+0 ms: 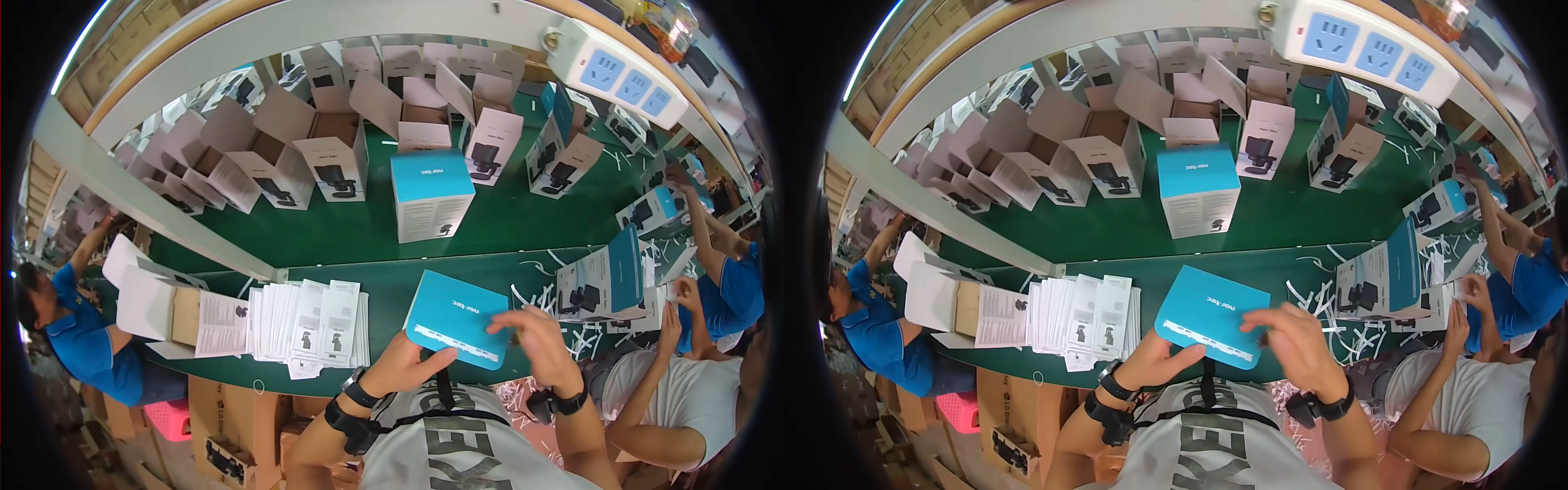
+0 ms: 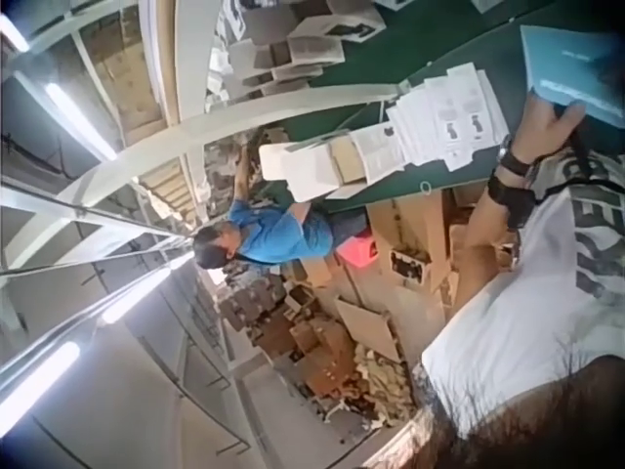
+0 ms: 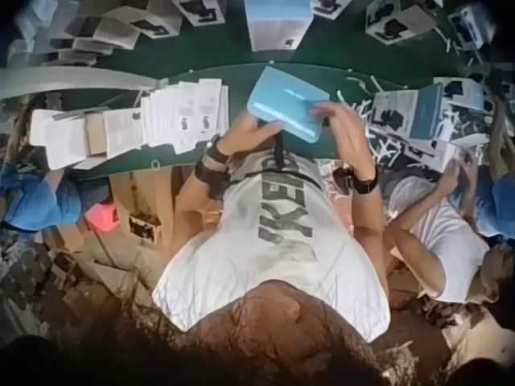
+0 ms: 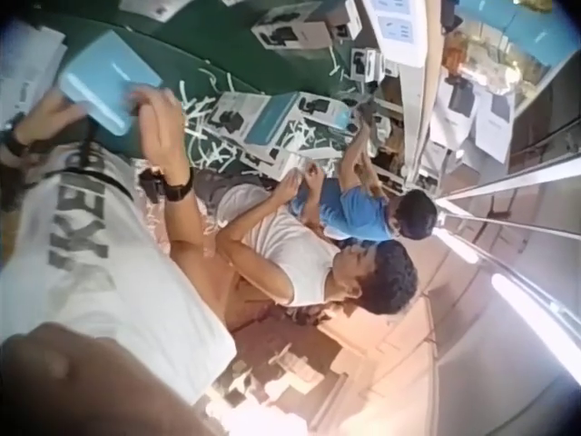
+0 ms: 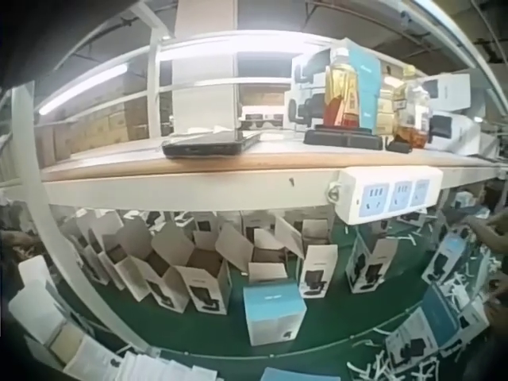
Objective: The person places a manual into a white box, seals it with tape, and slides it into a blue sleeve before placing it on a shelf.
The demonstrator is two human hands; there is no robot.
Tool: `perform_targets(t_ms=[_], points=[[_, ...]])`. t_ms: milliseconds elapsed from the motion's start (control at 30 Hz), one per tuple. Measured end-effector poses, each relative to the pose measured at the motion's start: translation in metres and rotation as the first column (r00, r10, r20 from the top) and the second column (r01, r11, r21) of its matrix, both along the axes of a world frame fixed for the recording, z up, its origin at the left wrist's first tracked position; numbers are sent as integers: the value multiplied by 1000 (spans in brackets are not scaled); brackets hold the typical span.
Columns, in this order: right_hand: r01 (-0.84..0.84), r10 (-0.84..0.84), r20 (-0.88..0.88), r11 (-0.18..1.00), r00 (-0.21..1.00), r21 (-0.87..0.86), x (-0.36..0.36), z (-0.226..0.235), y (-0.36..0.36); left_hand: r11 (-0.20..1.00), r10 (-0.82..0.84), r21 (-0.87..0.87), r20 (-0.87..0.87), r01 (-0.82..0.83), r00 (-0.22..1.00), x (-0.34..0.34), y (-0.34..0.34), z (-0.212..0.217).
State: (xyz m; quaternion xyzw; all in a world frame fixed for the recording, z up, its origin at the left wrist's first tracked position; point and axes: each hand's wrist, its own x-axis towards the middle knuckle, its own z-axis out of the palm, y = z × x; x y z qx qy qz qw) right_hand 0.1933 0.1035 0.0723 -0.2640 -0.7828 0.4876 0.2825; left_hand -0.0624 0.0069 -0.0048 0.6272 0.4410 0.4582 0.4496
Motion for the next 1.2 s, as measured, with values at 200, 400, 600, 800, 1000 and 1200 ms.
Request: perform_targets(t_ms=[200, 400, 600, 800, 1000, 1200], points=[[-148, 146, 33, 913, 989, 379, -88, -5, 29, 1000, -21, 22, 53, 20, 998, -9, -2, 4], [-214, 221, -5, 951, 975, 225, -99, -21, 29, 984, -141, -117, -25, 137, 990, -14, -3, -3], [-280, 280, -11, 960, 960, 17, -68, -4, 17, 996, -78, 52, -34, 79, 996, -7, 3, -2], [-141, 104, -308, 985, 946, -100, -19, -14, 14, 946, 290, 225, -274, -232, 917, 6, -1, 30], [469, -531, 339, 847, 777, 252, 106, -21, 5, 994, 110, -7, -150, -112, 982, -16, 3, 21], [326, -325, 96, 945, 941, 2, 31, -61, -43, 958, 260, 216, -381, -187, 887, 2, 6, 10]])
